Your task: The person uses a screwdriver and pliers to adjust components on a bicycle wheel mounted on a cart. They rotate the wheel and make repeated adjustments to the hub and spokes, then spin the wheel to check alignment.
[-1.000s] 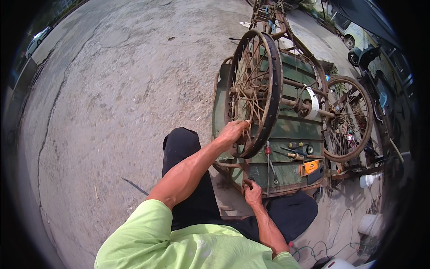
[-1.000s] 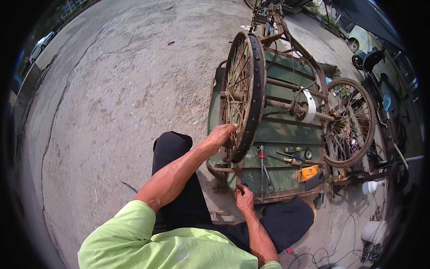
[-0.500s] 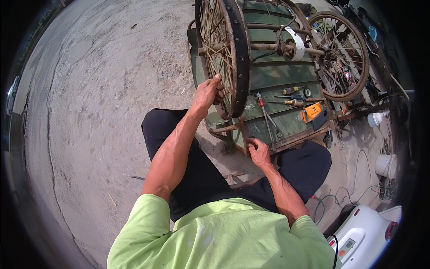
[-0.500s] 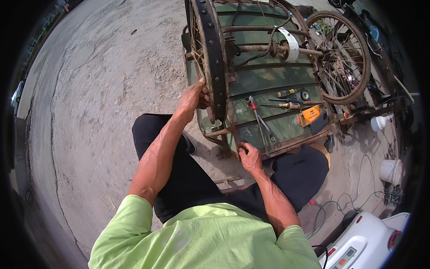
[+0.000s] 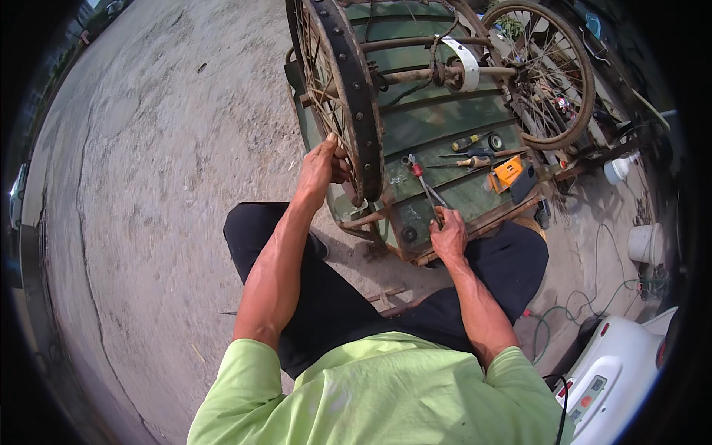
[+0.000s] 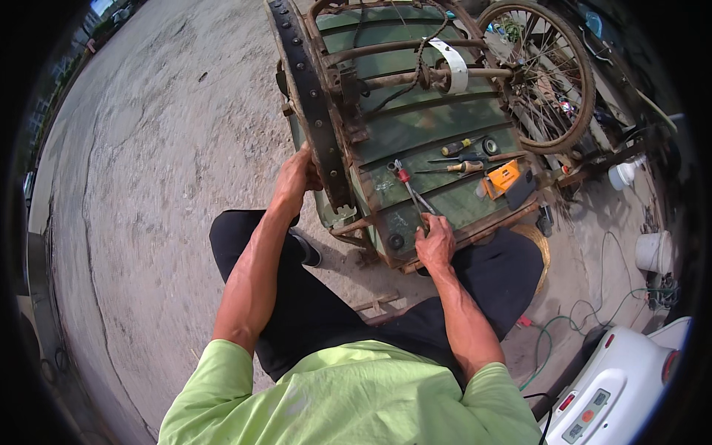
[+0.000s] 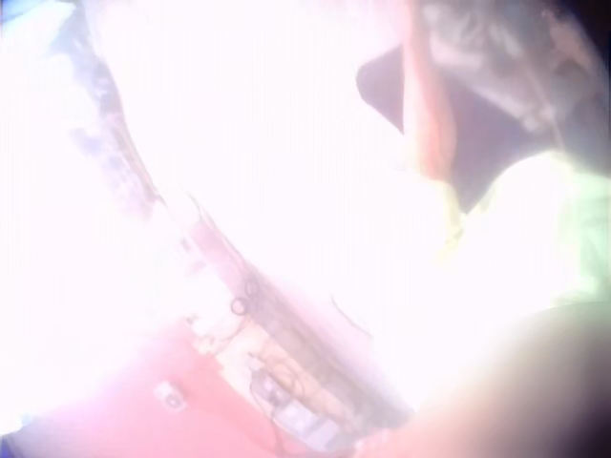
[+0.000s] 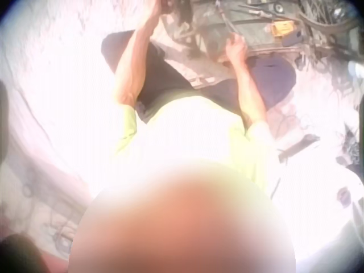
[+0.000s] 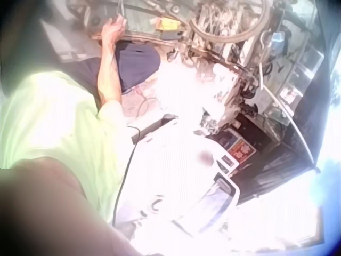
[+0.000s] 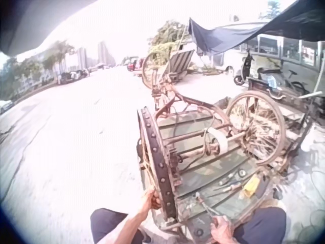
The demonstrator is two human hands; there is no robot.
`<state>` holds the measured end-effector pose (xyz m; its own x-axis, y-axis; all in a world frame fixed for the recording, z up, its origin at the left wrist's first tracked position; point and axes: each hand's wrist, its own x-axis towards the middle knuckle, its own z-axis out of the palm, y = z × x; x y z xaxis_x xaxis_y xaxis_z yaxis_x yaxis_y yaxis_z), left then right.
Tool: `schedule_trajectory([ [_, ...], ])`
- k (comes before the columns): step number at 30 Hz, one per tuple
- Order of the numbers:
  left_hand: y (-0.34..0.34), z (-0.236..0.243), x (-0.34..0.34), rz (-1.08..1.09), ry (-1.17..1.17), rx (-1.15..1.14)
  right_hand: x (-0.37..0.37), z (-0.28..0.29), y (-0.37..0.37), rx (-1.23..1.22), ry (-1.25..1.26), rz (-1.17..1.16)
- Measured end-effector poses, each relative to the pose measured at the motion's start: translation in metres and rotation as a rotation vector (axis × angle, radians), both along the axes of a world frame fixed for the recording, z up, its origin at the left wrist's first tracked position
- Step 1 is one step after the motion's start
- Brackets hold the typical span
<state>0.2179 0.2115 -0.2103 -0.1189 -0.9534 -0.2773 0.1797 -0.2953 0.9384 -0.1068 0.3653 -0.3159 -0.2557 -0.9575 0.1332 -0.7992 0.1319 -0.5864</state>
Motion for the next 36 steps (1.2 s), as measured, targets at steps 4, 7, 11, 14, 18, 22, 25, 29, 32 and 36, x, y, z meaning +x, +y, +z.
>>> schedule_trajectory([
  [4, -0.001, -0.004, -0.001, -0.006, -0.003, -0.001, -0.005, -0.002, -0.01, -0.026, 0.046, -0.005],
  [7, 0.0, -0.003, 0.002, -0.002, -0.004, -0.02, 0.003, 0.009, -0.022, -0.116, 0.221, 0.007],
  [11, 0.0, -0.003, -0.003, 0.015, 0.016, -0.048, -0.003, 0.001, -0.032, 0.031, 0.305, 0.023],
  [14, 0.0, -0.004, -0.006, -0.008, 0.038, -0.07, -0.026, -0.029, -0.037, 0.045, 0.22, 0.052],
  [18, -0.002, -0.008, 0.002, 0.0, 0.051, -0.095, -0.036, -0.038, -0.045, 0.042, -0.047, -0.008],
  [22, -0.001, -0.008, 0.004, 0.006, 0.049, -0.123, -0.051, -0.045, -0.057, -0.043, -0.162, -0.206],
  [25, 0.0, -0.005, 0.004, 0.012, 0.034, -0.119, -0.07, -0.051, -0.067, -0.067, -0.283, -0.402],
  [29, 0.001, 0.001, -0.002, 0.009, 0.037, -0.113, -0.11, -0.077, -0.063, -0.089, -0.262, -0.511],
  [32, 0.002, 0.005, 0.001, 0.029, 0.033, -0.125, -0.101, -0.076, -0.066, -0.051, -0.252, -0.528],
  [36, 0.003, 0.009, 0.0, 0.033, 0.054, -0.144, -0.098, -0.062, -0.062, -0.09, -0.072, -0.523],
])
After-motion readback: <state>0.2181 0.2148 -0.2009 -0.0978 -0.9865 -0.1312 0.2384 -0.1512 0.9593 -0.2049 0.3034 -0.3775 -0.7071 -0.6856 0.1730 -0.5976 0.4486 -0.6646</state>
